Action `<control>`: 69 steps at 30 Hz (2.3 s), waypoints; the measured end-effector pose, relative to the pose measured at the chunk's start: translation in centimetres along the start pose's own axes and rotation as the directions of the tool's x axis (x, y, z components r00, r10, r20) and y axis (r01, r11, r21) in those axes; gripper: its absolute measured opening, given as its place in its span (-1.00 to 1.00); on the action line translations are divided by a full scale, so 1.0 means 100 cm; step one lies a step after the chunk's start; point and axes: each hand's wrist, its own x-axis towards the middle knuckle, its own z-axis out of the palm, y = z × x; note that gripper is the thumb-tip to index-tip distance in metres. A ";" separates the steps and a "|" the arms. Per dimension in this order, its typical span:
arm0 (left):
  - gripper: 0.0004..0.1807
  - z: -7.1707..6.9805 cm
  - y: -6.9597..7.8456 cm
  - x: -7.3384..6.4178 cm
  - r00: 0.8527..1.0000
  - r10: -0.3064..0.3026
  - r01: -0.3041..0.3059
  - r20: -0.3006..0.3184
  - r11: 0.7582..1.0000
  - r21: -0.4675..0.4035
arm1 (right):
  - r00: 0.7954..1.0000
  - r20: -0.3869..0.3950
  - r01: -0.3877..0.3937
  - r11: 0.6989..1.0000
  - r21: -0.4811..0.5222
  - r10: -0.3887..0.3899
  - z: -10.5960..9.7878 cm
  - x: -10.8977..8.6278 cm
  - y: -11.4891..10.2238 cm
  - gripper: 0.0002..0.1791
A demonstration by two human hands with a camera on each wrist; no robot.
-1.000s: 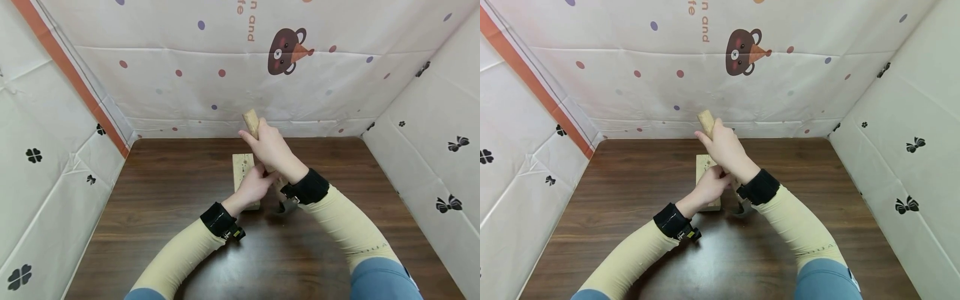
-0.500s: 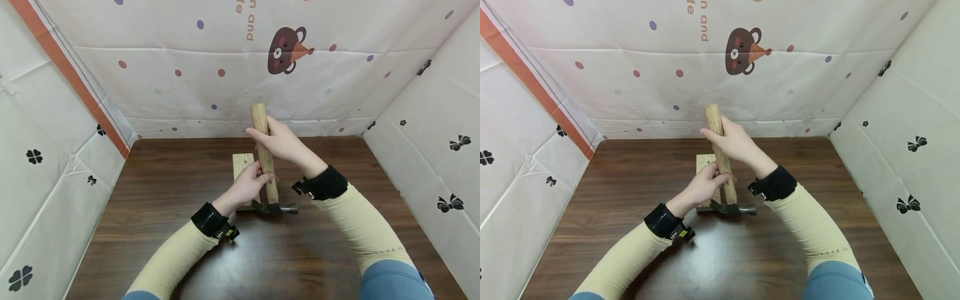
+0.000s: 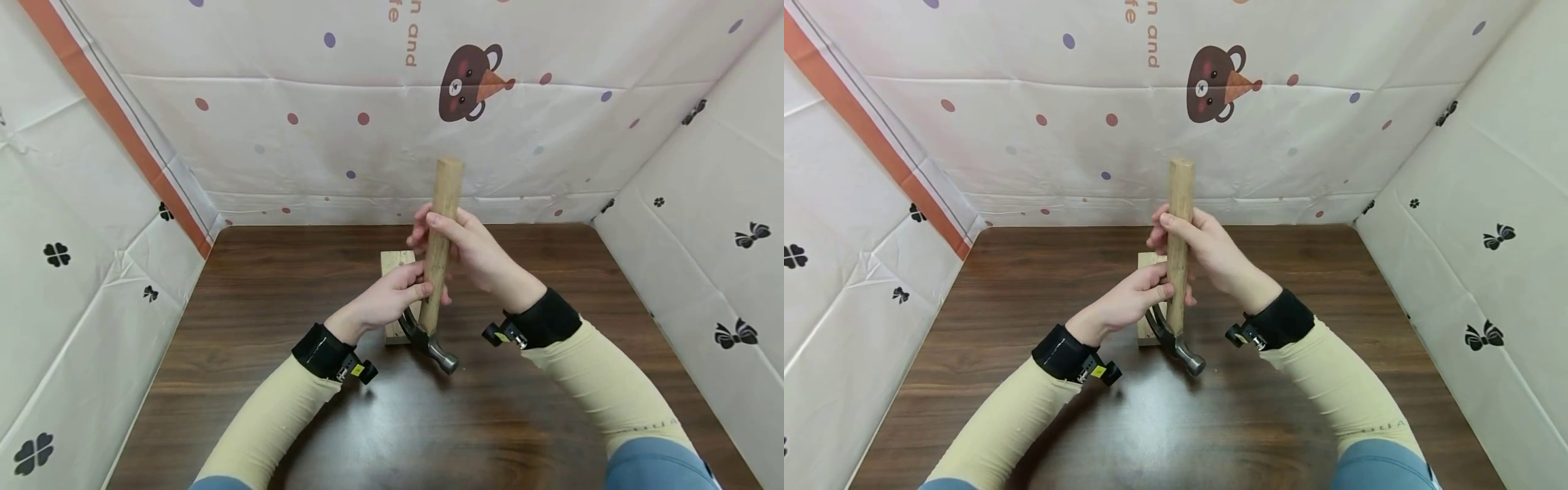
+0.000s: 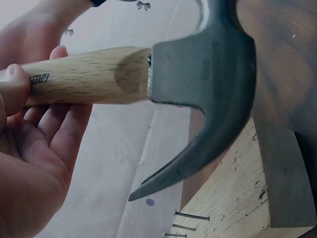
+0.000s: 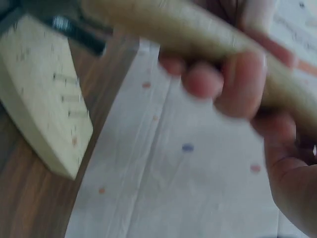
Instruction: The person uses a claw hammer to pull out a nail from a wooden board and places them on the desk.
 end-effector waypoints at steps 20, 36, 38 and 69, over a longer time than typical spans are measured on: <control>-0.66 0.003 -0.004 -0.002 0.997 -0.068 0.069 0.043 0.998 -0.006 | 0.994 -0.083 0.080 0.985 0.150 -0.068 0.029 -0.002 0.014 -0.69; -0.55 -0.053 -0.039 0.000 0.963 -0.049 0.098 -0.263 0.980 0.175 | 0.972 -0.232 0.069 0.994 0.079 -0.048 0.024 0.001 0.013 -0.62; -0.54 -0.065 -0.052 0.005 0.945 -0.047 0.136 -0.322 0.956 0.260 | 0.965 -0.260 0.034 0.998 0.047 -0.020 0.024 0.007 0.011 -0.55; -0.26 -0.116 -0.127 0.029 0.932 -0.292 0.362 -0.213 0.740 0.567 | 0.877 -0.432 -0.196 0.978 0.073 0.208 0.034 0.089 0.038 -0.69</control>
